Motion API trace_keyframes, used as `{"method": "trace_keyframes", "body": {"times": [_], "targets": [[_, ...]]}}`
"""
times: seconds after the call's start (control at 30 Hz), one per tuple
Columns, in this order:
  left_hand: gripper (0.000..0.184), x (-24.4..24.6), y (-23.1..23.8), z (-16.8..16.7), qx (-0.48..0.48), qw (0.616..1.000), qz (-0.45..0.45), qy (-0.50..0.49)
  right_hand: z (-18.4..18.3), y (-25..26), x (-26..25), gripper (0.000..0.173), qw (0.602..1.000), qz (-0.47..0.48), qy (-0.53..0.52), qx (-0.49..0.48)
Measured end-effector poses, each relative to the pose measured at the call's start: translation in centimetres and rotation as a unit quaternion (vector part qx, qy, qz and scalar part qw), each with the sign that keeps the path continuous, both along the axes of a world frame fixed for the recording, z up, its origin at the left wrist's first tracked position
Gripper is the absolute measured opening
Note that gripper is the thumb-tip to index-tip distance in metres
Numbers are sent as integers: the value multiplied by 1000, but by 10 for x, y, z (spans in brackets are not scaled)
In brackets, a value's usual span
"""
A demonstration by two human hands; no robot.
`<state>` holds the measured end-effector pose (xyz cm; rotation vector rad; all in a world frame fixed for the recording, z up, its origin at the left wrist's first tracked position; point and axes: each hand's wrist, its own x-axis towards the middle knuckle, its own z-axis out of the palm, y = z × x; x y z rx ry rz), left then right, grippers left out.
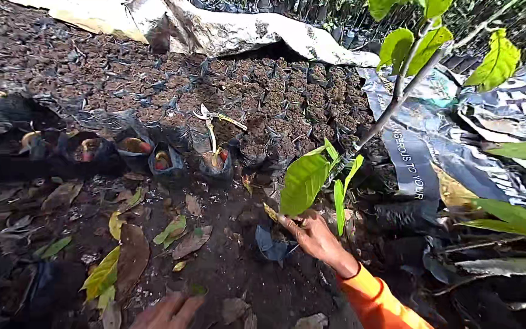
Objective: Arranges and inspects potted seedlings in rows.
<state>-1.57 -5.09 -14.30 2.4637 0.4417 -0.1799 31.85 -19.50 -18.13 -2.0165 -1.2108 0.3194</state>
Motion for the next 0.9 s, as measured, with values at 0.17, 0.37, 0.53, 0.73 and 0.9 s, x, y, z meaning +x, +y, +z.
{"method": "trace_keyframes", "body": {"times": [0.17,0.37,0.53,0.73,0.9], "targets": [[31,81,38,4,16,960,-89,267,-32,33,-29,36,986,102,111,-67],[24,126,41,-31,13,958,-54,281,-25,31,-28,45,985,64,148,-66],[27,114,38,-39,39,974,-44,218,-14,10,-5,48,996,49,-53,-47],[37,121,-2,-44,107,992,-57,20,-46,14,-38,53,978,30,-161,-127],[33,147,-7,-30,80,972,-46,214,-59,20,-47,32,975,10,-203,-84]]}}
